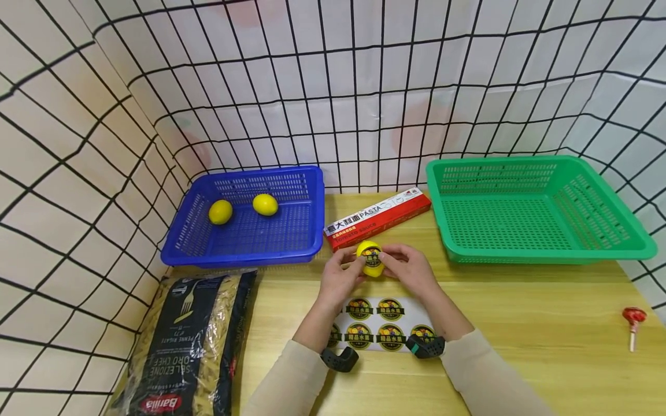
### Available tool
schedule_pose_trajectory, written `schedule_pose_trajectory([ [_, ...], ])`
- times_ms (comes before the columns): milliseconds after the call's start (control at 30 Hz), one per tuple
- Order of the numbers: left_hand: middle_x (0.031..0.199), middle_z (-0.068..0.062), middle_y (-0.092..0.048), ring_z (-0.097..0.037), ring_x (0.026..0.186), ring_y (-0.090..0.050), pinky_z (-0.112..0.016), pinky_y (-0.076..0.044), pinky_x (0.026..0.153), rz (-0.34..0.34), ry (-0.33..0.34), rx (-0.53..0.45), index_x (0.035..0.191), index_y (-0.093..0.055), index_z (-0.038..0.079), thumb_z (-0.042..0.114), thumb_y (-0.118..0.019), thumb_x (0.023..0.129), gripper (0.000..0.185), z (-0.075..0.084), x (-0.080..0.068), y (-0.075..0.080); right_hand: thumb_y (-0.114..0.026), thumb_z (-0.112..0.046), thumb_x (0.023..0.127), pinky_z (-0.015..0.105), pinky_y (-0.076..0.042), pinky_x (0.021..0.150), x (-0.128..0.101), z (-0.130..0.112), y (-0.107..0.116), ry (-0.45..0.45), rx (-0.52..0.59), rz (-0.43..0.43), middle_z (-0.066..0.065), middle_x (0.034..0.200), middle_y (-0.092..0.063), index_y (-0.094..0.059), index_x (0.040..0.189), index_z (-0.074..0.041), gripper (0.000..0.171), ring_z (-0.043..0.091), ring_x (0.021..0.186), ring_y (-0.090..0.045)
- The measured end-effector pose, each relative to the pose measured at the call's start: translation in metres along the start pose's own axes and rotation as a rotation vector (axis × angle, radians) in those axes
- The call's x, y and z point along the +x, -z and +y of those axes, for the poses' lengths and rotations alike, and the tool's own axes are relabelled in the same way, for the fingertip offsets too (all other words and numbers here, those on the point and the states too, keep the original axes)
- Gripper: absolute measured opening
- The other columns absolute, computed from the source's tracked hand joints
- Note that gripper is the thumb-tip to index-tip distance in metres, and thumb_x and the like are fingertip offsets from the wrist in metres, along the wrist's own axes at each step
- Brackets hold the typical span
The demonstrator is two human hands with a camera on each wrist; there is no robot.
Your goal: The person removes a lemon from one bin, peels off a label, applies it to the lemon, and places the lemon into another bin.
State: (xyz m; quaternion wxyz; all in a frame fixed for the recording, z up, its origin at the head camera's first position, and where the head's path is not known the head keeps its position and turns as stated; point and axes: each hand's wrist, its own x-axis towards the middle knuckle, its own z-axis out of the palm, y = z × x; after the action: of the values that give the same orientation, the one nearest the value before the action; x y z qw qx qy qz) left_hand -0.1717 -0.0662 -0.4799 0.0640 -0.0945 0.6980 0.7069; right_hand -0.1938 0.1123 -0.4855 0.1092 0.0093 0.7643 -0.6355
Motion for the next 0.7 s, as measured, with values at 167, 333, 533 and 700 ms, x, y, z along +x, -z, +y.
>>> schedule_pose_trajectory([
  [167,0.128,-0.018,-0.056,-0.024,0.102,-0.067,-0.039,-0.063,0.086,-0.025,-0.004,-0.024,0.136,-0.061,0.011,0.023,-0.066,0.099,0.039,0.0,-0.002,-0.001,-0.069,-0.025,0.098,0.026,-0.061,0.085,-0.006,-0.003,0.0,0.006,0.031,0.012,0.024,0.129,-0.061,-0.057,0.137,0.002,0.049,0.014,0.099,-0.066],
  [333,0.128,-0.018,-0.055,-0.025,0.106,-0.066,-0.039,-0.063,0.085,-0.06,-0.032,-0.059,0.138,-0.06,0.011,0.022,-0.07,0.097,0.044,-0.002,-0.003,-0.002,-0.07,-0.023,0.097,0.028,-0.062,0.085,-0.011,-0.002,-0.002,0.014,0.043,0.015,0.023,0.126,-0.061,-0.056,0.137,0.002,0.049,0.015,0.097,-0.067],
  [533,0.131,-0.023,-0.06,-0.019,0.099,-0.066,-0.035,-0.063,0.08,-0.104,-0.077,-0.038,0.141,-0.057,0.01,0.021,-0.075,0.093,0.052,-0.008,-0.001,-0.003,-0.069,-0.017,0.097,0.029,-0.062,0.085,-0.015,0.001,-0.001,0.005,0.088,0.014,0.023,0.125,-0.059,-0.054,0.137,0.004,0.047,0.012,0.094,-0.068],
  [700,0.129,-0.024,-0.063,-0.018,0.099,-0.069,-0.036,-0.063,0.082,-0.143,-0.093,-0.058,0.143,-0.056,0.011,0.019,-0.074,0.094,0.052,-0.01,0.0,-0.002,-0.066,-0.014,0.099,0.027,-0.062,0.084,-0.017,0.001,0.0,0.004,0.118,0.01,0.019,0.12,-0.059,-0.054,0.136,0.005,0.044,0.009,0.092,-0.067],
])
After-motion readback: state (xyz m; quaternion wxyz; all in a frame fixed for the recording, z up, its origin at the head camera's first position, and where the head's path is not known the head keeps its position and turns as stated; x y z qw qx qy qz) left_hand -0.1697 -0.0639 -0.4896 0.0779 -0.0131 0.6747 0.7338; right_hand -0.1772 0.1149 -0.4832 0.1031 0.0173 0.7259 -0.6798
